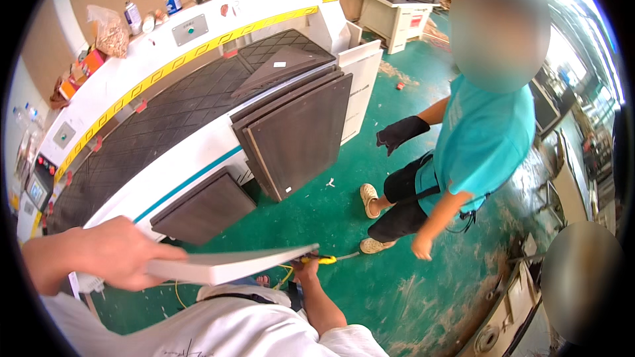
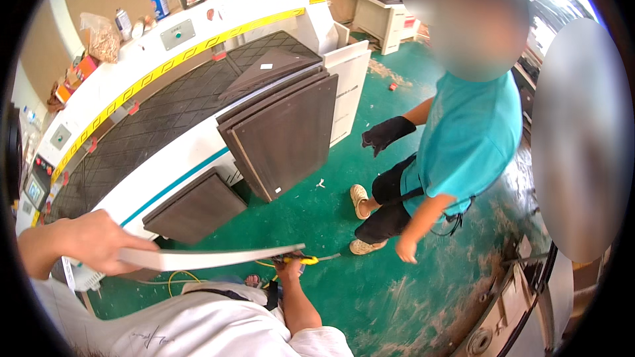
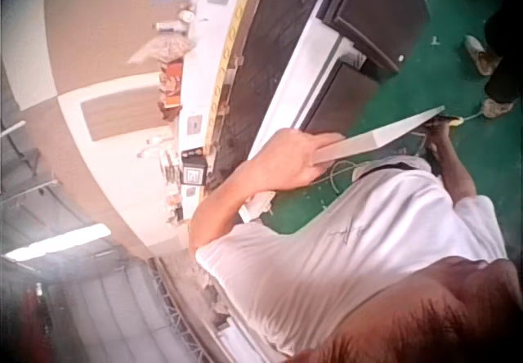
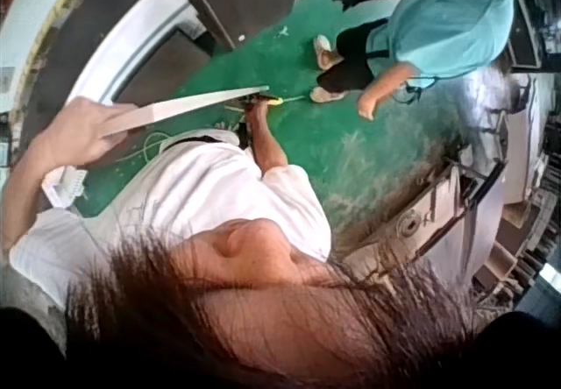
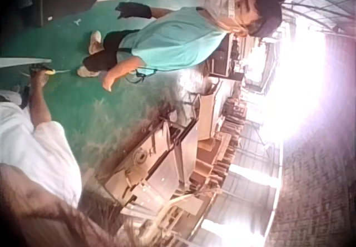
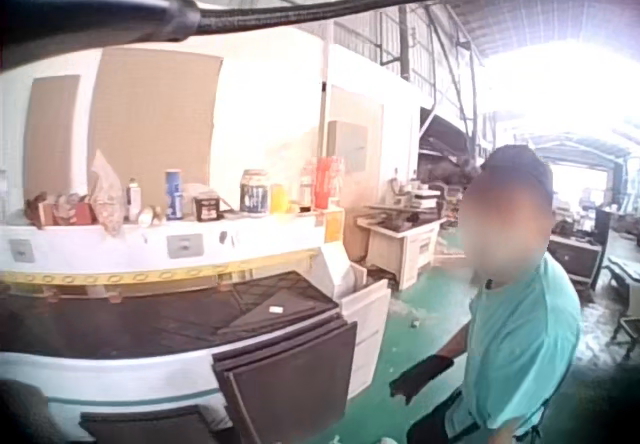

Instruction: The person cleans a large white panel using a yellow air blower and a small brush. They wipe the surface and edges of the panel, then place it on a stack of other panels. The person also briefly handles a small wooden block and a pencil from a nearby container.

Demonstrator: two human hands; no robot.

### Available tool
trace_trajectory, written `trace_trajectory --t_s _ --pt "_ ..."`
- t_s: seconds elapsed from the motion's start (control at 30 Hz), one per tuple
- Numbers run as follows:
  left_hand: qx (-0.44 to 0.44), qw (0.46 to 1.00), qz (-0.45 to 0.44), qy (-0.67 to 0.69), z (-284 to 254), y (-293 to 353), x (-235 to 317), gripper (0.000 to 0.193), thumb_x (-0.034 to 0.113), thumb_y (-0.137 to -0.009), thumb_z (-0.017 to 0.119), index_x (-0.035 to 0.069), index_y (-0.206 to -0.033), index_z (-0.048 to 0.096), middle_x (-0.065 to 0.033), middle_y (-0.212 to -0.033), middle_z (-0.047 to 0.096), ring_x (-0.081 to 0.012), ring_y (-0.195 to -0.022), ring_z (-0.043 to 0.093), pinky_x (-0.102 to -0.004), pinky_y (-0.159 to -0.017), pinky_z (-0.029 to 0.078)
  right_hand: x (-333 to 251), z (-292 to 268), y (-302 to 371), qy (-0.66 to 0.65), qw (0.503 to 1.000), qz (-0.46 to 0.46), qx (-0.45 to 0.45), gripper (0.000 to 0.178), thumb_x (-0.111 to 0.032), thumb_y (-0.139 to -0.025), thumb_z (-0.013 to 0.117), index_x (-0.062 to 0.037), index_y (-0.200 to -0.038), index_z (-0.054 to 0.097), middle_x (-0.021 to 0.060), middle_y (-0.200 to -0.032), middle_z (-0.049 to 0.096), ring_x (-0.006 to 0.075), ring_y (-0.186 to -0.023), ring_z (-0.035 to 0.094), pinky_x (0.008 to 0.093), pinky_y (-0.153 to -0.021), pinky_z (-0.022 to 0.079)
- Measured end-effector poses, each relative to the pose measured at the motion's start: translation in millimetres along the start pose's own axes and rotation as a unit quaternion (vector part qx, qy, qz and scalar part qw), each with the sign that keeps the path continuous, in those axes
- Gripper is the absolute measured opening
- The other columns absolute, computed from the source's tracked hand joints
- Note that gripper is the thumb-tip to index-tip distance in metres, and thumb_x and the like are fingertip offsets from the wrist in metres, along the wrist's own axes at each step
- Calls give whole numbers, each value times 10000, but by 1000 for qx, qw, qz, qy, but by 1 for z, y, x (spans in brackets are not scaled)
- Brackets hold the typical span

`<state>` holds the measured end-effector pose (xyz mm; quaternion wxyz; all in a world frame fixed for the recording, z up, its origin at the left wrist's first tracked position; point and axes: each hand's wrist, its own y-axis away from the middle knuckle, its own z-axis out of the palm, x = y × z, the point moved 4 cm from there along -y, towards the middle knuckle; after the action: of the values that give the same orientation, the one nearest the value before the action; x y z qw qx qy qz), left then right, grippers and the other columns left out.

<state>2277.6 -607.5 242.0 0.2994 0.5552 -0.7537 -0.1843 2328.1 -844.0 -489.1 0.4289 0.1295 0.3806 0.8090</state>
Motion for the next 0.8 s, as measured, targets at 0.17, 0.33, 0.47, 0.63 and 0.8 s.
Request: trace_trajectory --t_s 0.17,0.33,0.47,0.63,0.8 --pt "27 999 -37 10 56 -96 10 293 208 -803 677 74 -1062 648 -175 -625 650 -393 -569 666 -492 -550 538 12 89 7 111 986 111 -52 519 -614 -1029 486 -191 -1298 623 68 -1286 677 320 -1185 621 556 -1055 475" --pt "72 996 -19 57 80 -162 4 267 115 -717 657 -6 -952 621 -200 -700 685 -396 -617 683 -504 -576 542 -17 158 40 138 966 209 -57 611 -607 -1047 460 -112 -1384 582 125 -1338 650 343 -1234 606 520 -1079 479" --pt "80 994 8 70 83 -211 -10 230 102 -753 639 -21 -945 617 -208 -730 701 -397 -648 695 -515 -600 546 -47 160 13 158 954 235 -97 703 -642 -1049 409 -94 -1473 522 122 -1395 620 328 -1261 594 495 -1091 479" --pt "76 990 15 122 53 -270 -46 254 135 -780 636 -16 -983 611 -219 -761 712 -401 -673 707 -523 -611 555 -99 190 -30 186 952 227 -89 770 -679 -1035 390 -82 -1509 492 133 -1423 601 321 -1264 592 480 -1080 491" --pt "119 976 47 173 -4 -341 -80 296 145 -793 629 -15 -1043 632 -222 -738 709 -412 -633 698 -517 -616 567 -179 257 -66 225 962 132 -83 793 -732 -1016 361 -85 -1430 558 149 -1355 640 329 -1219 618 481 -1055 507"
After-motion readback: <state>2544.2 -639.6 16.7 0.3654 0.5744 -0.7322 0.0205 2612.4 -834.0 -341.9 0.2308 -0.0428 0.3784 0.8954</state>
